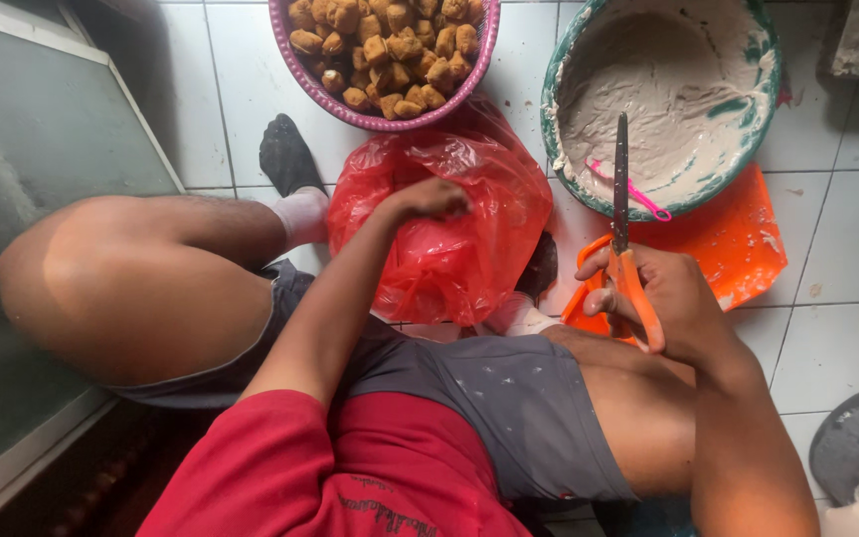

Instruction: The person sits on the floor and uses orange-handled scissors to cut small fried dough pieces from a pink basket into a red plastic bag. The person handles each piece individually, cuts it, and places it into the bag.

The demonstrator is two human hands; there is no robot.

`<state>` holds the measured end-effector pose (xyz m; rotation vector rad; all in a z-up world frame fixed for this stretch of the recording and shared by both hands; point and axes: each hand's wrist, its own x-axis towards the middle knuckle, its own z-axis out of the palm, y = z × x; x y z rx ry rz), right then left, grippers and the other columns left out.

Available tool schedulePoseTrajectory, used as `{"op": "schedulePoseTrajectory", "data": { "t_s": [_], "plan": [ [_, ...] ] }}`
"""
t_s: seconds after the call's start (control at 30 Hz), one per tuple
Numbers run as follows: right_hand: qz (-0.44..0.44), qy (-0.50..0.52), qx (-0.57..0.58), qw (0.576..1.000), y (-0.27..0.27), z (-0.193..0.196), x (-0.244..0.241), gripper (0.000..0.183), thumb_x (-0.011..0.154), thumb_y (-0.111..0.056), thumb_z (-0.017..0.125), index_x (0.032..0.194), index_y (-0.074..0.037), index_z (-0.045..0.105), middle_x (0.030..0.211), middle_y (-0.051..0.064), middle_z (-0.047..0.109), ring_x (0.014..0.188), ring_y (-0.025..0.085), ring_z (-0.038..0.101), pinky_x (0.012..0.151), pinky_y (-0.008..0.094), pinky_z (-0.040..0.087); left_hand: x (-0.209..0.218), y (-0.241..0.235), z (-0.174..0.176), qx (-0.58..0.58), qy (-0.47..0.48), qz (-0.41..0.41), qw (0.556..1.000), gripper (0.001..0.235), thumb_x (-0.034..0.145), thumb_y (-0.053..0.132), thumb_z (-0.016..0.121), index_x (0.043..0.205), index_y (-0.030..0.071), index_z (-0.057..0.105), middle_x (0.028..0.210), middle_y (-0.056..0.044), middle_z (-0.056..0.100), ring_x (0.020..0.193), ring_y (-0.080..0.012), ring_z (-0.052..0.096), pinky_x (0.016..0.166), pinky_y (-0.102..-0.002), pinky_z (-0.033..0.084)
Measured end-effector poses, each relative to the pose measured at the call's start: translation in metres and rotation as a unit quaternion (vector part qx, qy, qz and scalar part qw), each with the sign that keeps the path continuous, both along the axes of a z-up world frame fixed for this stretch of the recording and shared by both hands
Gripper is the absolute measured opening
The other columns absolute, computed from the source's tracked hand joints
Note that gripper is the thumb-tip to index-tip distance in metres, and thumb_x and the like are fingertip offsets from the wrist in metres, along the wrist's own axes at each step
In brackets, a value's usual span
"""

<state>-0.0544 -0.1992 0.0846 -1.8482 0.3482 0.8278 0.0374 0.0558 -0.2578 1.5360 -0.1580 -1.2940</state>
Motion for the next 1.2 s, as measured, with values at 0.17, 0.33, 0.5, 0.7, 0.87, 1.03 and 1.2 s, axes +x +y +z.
{"op": "schedulePoseTrajectory", "data": {
  "t_s": [0.17, 0.33, 0.5, 0.7, 0.87, 1.03, 1.2],
  "plan": [
    [0.019, 0.040, -0.085, 0.995, 0.003, 0.010, 0.001, 0.024, 0.077, -0.011, 0.076, 0.101, -0.004, 0.075, 0.060, 0.004, 0.070, 0.043, 0.008, 0.058, 0.038, 0.027, 0.041, -0.041, 0.023, -0.037, 0.231, -0.066, 0.204, 0.949, 0.032, 0.100, 0.025, 0.057, 0.112, -0.002, 0.069, 0.104, -0.019, 0.072, 0.096, -0.0304, 0.068, 0.083, -0.041, 0.053],
    [0.012, 0.063, -0.094, 0.994, 0.003, 0.018, 0.005, 0.023, 0.077, -0.013, 0.075, 0.099, -0.006, 0.075, 0.061, 0.003, 0.071, 0.041, 0.007, 0.053, 0.037, 0.027, 0.036, 0.005, 0.006, -0.035, 0.423, -0.436, -0.435, 0.664, 0.031, 0.109, 0.015, 0.050, 0.124, 0.004, 0.075, 0.128, -0.015, 0.072, 0.115, -0.0330, 0.068, 0.096, -0.050, 0.056],
    [0.049, 0.056, -0.147, 0.986, -0.015, 0.017, 0.004, 0.024, 0.078, -0.016, 0.078, 0.100, -0.007, 0.076, 0.058, 0.004, 0.074, 0.038, 0.010, 0.054, 0.036, 0.026, 0.039, 0.035, -0.014, -0.025, 0.380, -0.299, -0.065, 0.873, 0.030, 0.106, 0.017, 0.052, 0.125, 0.003, 0.071, 0.127, -0.018, 0.071, 0.113, -0.0351, 0.067, 0.093, -0.050, 0.054],
    [-0.063, -0.013, 0.050, 0.997, -0.048, 0.002, -0.011, 0.015, 0.085, -0.003, 0.073, 0.095, 0.008, 0.069, 0.081, 0.009, 0.077, 0.063, 0.009, 0.069, 0.040, 0.023, 0.044, 0.028, -0.030, -0.040, 0.332, -0.252, -0.023, 0.909, 0.032, 0.101, 0.022, 0.055, 0.125, 0.005, 0.068, 0.128, -0.018, 0.069, 0.114, -0.0360, 0.066, 0.093, -0.050, 0.054],
    [-0.081, 0.054, -0.006, 0.995, -0.057, -0.005, -0.012, 0.031, 0.082, -0.006, 0.071, 0.111, 0.005, 0.072, 0.066, 0.007, 0.071, 0.050, 0.007, 0.059, 0.041, 0.024, 0.042, -0.007, -0.012, -0.064, 0.325, -0.243, 0.032, 0.913, 0.035, 0.098, 0.027, 0.058, 0.126, 0.006, 0.065, 0.128, -0.018, 0.068, 0.115, -0.0368, 0.064, 0.093, -0.051, 0.053],
    [-0.067, 0.061, -0.039, 0.995, -0.049, -0.004, -0.003, 0.031, 0.080, -0.006, 0.074, 0.109, 0.006, 0.072, 0.065, 0.007, 0.071, 0.050, 0.007, 0.056, 0.042, 0.024, 0.041, -0.049, 0.007, -0.072, 0.300, -0.245, 0.080, 0.918, 0.040, 0.094, 0.031, 0.060, 0.126, 0.008, 0.062, 0.129, -0.018, 0.066, 0.116, -0.0376, 0.063, 0.092, -0.052, 0.053],
    [-0.022, 0.062, -0.094, 0.993, -0.034, 0.003, 0.008, 0.033, 0.078, -0.006, 0.074, 0.110, -0.001, 0.075, 0.063, 0.004, 0.068, 0.047, 0.008, 0.055, 0.042, 0.025, 0.041, -0.058, 0.014, -0.073, 0.285, -0.251, 0.068, 0.923, 0.045, 0.090, 0.036, 0.063, 0.126, 0.009, 0.060, 0.129, -0.018, 0.065, 0.117, -0.0384, 0.062, 0.092, -0.052, 0.052]
  ]
}}
